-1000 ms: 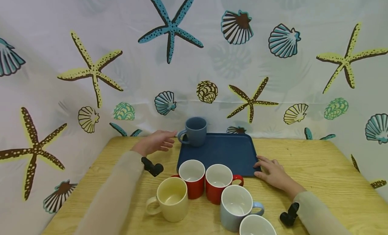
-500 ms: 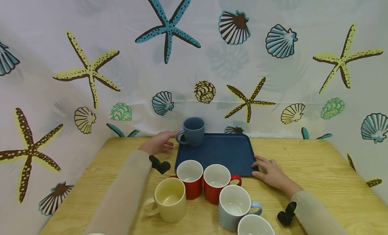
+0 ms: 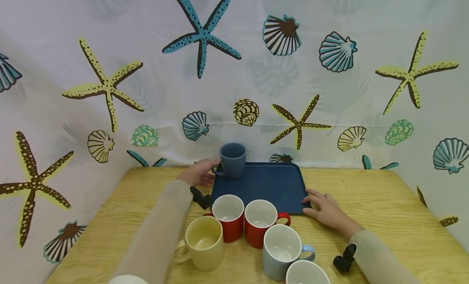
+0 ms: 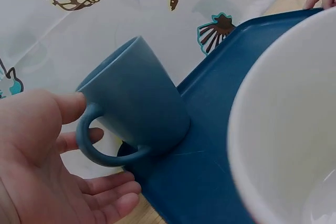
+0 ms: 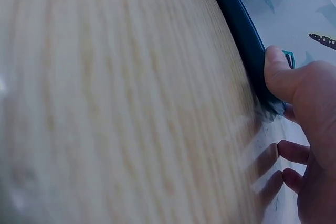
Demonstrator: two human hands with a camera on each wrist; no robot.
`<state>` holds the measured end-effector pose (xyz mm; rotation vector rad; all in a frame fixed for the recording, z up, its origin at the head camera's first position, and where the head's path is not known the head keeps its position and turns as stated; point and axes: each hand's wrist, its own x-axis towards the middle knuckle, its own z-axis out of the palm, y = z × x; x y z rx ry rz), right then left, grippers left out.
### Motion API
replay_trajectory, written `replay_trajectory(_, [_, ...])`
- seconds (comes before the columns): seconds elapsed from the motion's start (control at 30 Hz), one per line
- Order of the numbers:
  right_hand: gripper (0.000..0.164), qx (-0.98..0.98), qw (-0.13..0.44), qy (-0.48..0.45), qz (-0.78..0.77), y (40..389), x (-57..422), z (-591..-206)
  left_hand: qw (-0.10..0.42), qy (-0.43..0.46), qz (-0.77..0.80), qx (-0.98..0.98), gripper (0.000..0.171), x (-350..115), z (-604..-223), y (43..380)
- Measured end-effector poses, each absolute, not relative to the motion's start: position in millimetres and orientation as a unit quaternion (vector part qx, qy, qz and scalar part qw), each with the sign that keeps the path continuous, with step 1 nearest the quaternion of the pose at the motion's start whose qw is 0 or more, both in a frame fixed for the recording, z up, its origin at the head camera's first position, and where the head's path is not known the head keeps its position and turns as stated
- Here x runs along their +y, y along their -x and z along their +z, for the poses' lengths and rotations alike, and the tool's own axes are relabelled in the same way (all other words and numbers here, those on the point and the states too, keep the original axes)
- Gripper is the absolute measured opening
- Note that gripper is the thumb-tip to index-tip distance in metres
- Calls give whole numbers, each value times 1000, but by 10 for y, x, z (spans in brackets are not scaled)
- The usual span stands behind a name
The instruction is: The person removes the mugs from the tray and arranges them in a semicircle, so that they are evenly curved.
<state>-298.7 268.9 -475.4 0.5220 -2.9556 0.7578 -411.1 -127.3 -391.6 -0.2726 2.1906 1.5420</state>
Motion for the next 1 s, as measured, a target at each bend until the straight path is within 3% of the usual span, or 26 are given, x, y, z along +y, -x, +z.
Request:
replay_trajectory(0.33, [29, -956, 35, -167, 239, 3031, 2703, -4770, 180, 101, 574, 792, 54, -1189, -3916, 4133])
replay_trajectory(0.6, [28, -956, 21, -162, 243, 2993, 2686, -4820, 204, 109, 584, 778, 56, -1203, -4053, 4158])
replay_trajectory(1.0, [27, -955, 34, -162, 244, 2987, 2699, -4787, 219, 39, 587, 778, 50, -1255, -4099, 4178])
